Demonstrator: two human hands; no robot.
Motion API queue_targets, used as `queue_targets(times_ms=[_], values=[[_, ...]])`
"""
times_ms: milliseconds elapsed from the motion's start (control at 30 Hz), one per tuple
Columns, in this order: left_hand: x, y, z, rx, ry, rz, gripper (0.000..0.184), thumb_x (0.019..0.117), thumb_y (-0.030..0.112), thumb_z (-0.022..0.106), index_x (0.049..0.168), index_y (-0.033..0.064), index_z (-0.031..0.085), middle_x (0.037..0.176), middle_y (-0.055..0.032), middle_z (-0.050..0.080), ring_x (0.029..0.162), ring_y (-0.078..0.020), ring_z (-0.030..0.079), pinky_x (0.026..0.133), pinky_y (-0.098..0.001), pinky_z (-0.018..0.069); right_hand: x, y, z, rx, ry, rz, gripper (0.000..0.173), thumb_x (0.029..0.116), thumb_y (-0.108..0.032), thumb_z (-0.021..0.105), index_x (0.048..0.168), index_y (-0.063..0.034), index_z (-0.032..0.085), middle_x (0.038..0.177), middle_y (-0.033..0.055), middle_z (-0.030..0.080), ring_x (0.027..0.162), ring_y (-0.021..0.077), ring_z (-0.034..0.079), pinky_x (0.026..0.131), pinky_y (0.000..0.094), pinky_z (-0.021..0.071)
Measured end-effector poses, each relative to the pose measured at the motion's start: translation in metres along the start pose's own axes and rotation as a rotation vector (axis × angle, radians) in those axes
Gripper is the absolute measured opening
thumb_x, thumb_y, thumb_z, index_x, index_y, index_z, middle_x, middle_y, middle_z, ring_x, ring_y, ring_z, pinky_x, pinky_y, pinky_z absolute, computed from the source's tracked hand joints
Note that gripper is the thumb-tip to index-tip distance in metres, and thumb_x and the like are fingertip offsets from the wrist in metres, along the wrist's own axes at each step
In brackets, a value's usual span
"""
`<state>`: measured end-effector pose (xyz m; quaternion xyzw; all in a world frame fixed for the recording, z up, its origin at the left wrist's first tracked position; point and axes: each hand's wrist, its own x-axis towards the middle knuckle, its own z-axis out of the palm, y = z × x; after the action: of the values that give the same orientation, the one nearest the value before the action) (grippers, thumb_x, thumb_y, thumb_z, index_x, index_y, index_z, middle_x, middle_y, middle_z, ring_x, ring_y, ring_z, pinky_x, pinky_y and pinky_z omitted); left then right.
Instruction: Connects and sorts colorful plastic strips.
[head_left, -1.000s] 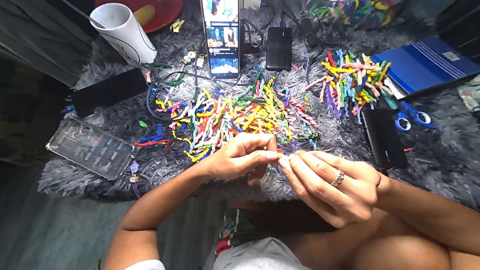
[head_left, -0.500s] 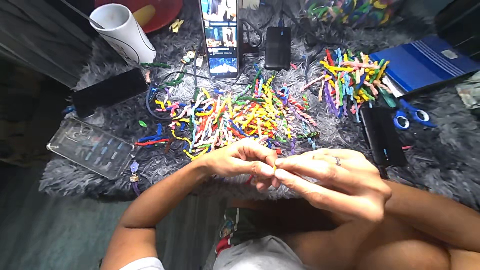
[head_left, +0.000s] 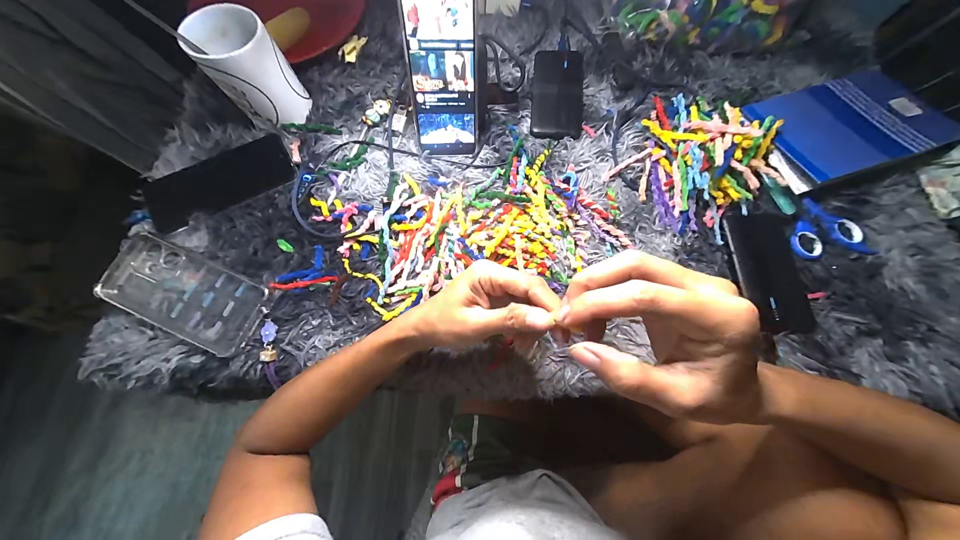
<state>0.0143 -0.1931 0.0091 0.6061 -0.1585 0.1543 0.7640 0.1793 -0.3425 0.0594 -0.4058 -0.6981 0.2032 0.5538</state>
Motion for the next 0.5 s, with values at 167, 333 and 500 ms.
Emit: queue_targets(times_ms=[167, 333, 500], values=[[-0.002, -0.0022, 0.0009, 0.038, 0.073, -0.022, 0.015, 0.1029, 0.022, 0.062, 0.102, 0.0099, 0.072, 0.087, 0.0085, 0.07, 0.073, 0.0067, 0.062, 0.064, -0.0112, 0.0518, 0.0012, 0.0034, -0.0012, -0.045, 0.026, 0.046, 0.01, 0.0893, 0.001, 0.072, 0.099, 0.0025, 0.075, 0.101, 0.0056, 0.07, 0.089, 0.0042, 0.069, 0.077, 0.0177, 0.0609], [-0.0011, 0.0016, 0.001, 0.001, 0.014, -0.037, 0.014, 0.1029, 0.018, 0.062, 0.104, 0.0098, 0.073, 0.094, 0.008, 0.073, 0.079, 0.0068, 0.064, 0.069, -0.0115, 0.0539, 0.0006, 0.0027, -0.0037, 0.038, 0.004, 0.015, 0.007, 0.0913, 0.002, 0.071, 0.097, 0.0006, 0.074, 0.1, 0.0054, 0.073, 0.094, 0.0079, 0.07, 0.082, 0.0216, 0.0615], [0.0, 0.0006, 0.0, -0.085, -0.061, -0.026, 0.018, 0.1042, 0.023, 0.06, 0.106, 0.0114, 0.074, 0.092, 0.0078, 0.073, 0.079, 0.0061, 0.065, 0.069, -0.0117, 0.0528, 0.0004, 0.0041, -0.0039, 0.249, -0.017, 0.089, 0.011, 0.0935, 0.001, 0.07, 0.104, -0.0011, 0.074, 0.098, 0.0042, 0.074, 0.092, 0.0097, 0.072, 0.081, 0.024, 0.0625]])
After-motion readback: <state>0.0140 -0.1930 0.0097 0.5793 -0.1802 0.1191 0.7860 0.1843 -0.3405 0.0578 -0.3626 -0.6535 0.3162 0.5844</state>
